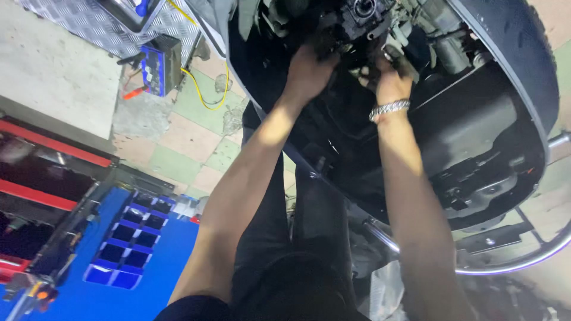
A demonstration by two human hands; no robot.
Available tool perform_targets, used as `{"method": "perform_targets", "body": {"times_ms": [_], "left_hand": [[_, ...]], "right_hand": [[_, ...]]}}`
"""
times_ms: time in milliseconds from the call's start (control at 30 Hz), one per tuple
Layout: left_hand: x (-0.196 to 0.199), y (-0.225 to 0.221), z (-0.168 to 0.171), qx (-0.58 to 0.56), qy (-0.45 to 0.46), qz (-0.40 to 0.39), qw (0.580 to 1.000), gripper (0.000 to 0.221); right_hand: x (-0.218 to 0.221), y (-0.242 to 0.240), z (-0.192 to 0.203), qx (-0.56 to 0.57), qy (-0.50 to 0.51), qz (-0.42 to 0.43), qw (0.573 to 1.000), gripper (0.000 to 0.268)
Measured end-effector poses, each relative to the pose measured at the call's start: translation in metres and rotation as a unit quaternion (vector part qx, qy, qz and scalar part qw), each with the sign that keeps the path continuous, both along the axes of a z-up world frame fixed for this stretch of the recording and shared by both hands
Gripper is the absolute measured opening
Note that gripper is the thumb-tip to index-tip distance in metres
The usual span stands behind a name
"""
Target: Dismantling and cleaning a motorcycle carburetor using a screwdriver and a cloth
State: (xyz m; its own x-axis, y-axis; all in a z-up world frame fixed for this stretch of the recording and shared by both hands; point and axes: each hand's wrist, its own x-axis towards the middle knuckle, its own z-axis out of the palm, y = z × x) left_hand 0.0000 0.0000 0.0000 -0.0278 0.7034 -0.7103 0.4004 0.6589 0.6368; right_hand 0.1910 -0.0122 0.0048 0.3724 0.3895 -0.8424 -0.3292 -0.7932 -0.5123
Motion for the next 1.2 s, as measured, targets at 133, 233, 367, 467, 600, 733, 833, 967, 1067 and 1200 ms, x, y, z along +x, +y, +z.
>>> {"method": "perform_targets", "body": {"times_ms": [133,233,367,467,600,733,833,967,1067,1200], "left_hand": [[-0.001,-0.015,0.083,0.016,-0.078,0.071,0.994,0.031],[0.004,-0.029,0.109,-0.079,-0.127,0.115,0.982,0.065],[0.038,-0.053,0.154,0.103,-0.298,0.109,0.943,0.056],[0.056,-0.043,0.177,0.155,-0.313,0.093,0.932,0.062],[0.065,-0.035,0.187,0.407,-0.067,-0.185,0.892,0.068],[0.057,-0.022,0.152,0.23,0.075,-0.07,0.968,0.044],[0.025,-0.039,0.154,0.258,0.128,0.073,0.955,0.051],[-0.034,-0.054,0.2,0.334,-0.018,0.154,0.93,0.034],[-0.081,-0.072,0.212,0.322,-0.012,0.193,0.927,0.029],[-0.145,-0.088,0.204,0.279,0.042,0.24,0.929,0.017]], "right_hand": [[-0.039,0.001,0.08,-0.005,-0.017,0.001,1.0,0.033],[-0.057,-0.026,0.091,0.094,-0.136,0.158,0.973,0.036],[-0.001,-0.111,-0.029,0.099,-0.461,0.404,0.784,0.037],[0.02,-0.078,-0.044,0.095,-0.288,0.193,0.933,0.049],[-0.042,0.0,0.094,0.18,0.19,-0.154,0.953,0.077],[-0.054,0.011,0.249,0.153,0.35,-0.265,0.885,0.101],[-0.043,-0.02,0.234,0.267,0.206,0.136,0.932,0.087],[-0.085,-0.035,0.222,0.269,0.136,0.218,0.928,0.083],[-0.136,-0.048,0.223,0.296,0.115,0.252,0.914,0.071],[-0.195,-0.045,0.211,0.322,0.1,0.34,0.878,0.051]]}}
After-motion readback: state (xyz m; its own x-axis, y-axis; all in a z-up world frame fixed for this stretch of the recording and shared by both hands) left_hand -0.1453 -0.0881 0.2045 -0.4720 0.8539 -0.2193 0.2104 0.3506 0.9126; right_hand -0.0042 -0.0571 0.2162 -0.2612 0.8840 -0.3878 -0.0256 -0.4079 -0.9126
